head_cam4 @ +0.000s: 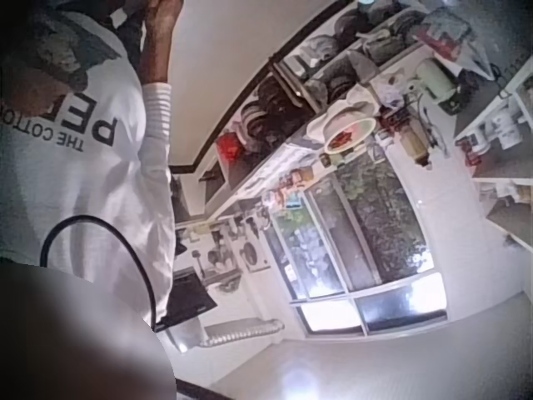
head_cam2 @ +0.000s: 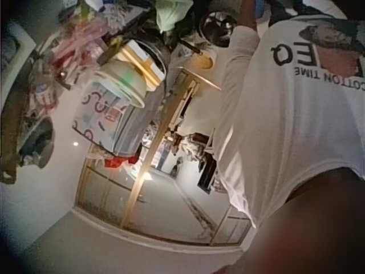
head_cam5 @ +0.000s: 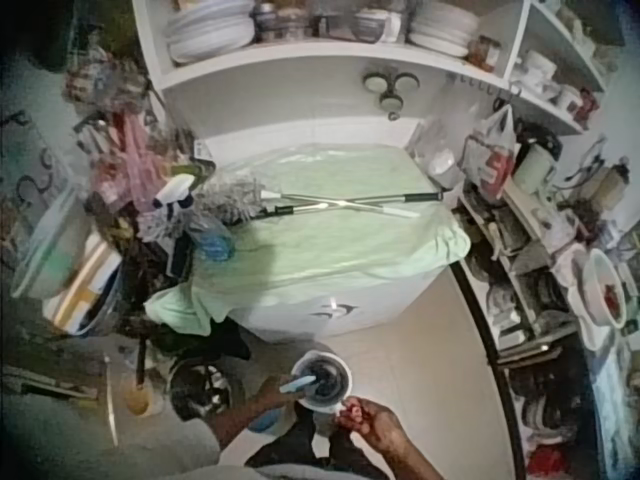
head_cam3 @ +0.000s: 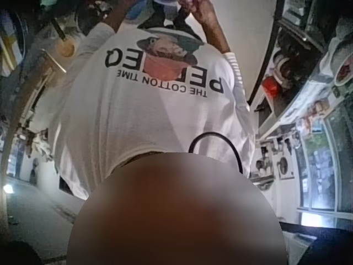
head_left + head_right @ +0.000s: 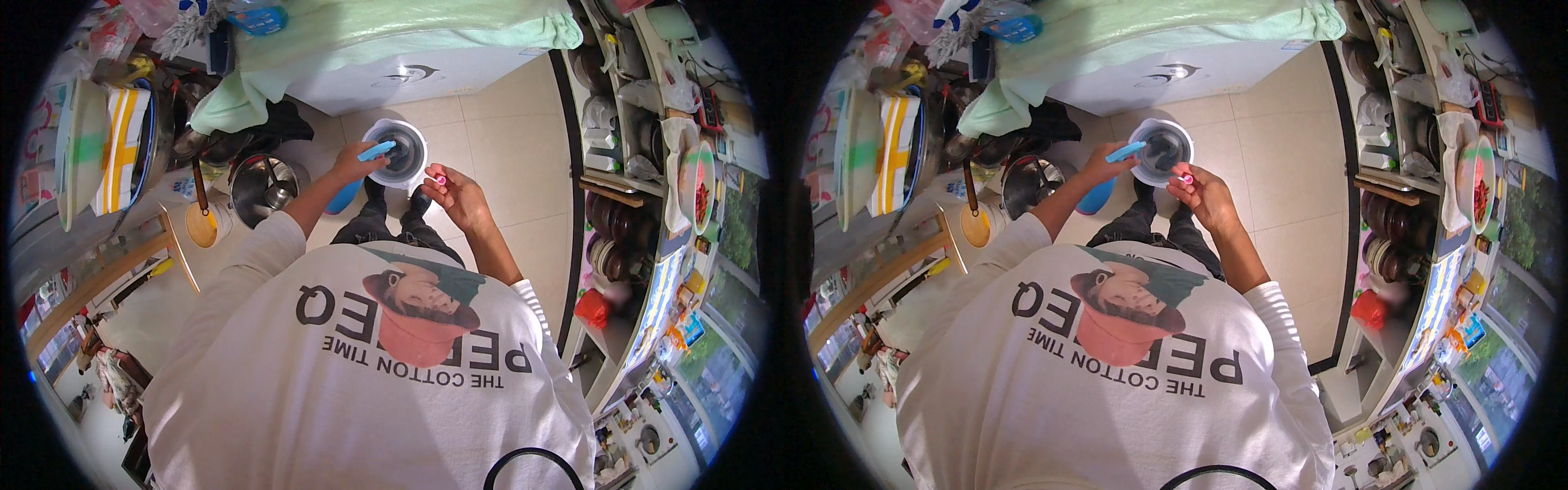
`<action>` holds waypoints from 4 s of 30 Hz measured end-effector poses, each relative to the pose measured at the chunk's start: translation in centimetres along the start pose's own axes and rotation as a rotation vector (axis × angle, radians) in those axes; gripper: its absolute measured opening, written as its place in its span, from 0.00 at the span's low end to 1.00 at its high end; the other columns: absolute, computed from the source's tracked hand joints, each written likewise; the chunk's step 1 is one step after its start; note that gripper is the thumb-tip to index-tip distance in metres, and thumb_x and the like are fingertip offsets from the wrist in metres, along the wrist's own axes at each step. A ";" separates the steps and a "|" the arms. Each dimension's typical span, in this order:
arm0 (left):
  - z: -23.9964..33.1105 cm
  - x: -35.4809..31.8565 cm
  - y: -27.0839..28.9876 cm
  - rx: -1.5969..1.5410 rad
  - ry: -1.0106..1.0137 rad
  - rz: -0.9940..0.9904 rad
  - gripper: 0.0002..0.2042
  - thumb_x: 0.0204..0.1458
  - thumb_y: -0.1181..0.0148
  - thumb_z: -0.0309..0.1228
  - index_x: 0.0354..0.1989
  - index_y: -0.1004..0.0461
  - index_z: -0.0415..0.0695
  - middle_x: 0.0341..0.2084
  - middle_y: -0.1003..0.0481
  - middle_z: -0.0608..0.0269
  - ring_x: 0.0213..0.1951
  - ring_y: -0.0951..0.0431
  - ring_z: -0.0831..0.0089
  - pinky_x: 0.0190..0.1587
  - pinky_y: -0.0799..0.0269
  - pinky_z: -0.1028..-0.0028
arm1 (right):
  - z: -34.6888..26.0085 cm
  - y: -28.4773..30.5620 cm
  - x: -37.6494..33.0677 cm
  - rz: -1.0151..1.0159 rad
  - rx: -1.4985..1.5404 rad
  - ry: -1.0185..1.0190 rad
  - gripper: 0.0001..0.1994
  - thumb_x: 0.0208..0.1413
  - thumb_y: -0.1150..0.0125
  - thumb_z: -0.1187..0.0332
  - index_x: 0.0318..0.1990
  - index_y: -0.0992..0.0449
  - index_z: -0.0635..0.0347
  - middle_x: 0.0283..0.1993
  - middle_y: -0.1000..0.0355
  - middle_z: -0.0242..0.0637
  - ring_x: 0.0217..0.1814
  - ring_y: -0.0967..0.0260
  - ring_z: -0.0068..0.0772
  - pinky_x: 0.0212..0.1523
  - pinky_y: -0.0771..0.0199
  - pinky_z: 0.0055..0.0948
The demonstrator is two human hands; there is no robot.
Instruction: The person assembles a blue and pink spray bottle by attaching the nozzle and securing the cap. They then fill the bottle with water from a bucket and test the spray mechanism. Finally, they wash a cloth in the bucket.
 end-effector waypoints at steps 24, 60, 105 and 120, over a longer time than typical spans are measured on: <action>6.1 0.0 1.5 -0.605 0.001 -0.180 0.12 0.48 0.41 0.30 0.41 0.27 0.40 0.37 0.25 0.63 0.43 0.27 0.74 0.48 0.34 0.75 | -1.2 -2.0 -1.0 0.024 -0.309 0.037 0.10 0.58 0.54 0.71 0.45 0.30 0.63 0.28 0.35 0.28 0.20 0.42 0.14 0.18 0.42 0.14; 16.9 0.0 4.7 -1.234 -0.099 0.149 0.31 0.55 0.65 0.58 0.52 0.39 0.41 0.49 0.33 0.55 0.50 0.31 0.66 0.50 0.34 0.63 | -0.8 -6.0 -5.2 -0.207 0.045 0.177 0.41 0.53 0.68 0.34 0.63 0.49 0.59 0.62 0.46 0.46 0.63 0.46 0.43 0.60 0.46 0.42; 20.2 -1.0 3.6 -0.925 -0.189 -0.103 0.15 0.51 0.47 0.40 0.38 0.33 0.40 0.31 0.28 0.56 0.33 0.24 0.64 0.38 0.27 0.67 | -1.5 -8.7 -4.6 -0.013 -0.038 0.109 0.31 0.58 0.61 0.43 0.56 0.41 0.60 0.42 0.33 0.40 0.37 0.33 0.28 0.33 0.32 0.29; 21.5 -3.0 -0.5 -0.779 0.041 -0.962 0.23 0.43 0.43 0.47 0.35 0.27 0.35 0.28 0.24 0.51 0.30 0.23 0.63 0.35 0.27 0.68 | -14.7 -15.1 -9.2 -0.355 -1.258 0.635 0.23 0.50 0.41 0.74 0.55 0.33 0.48 0.20 0.38 0.27 0.22 0.44 0.18 0.30 0.37 0.20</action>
Point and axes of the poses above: each hand's wrist, its own x-axis towards the middle knuckle, its own y-axis out of the back of the hand, z = x × y, the point moved 8 cm from there along x, towards the middle knuckle
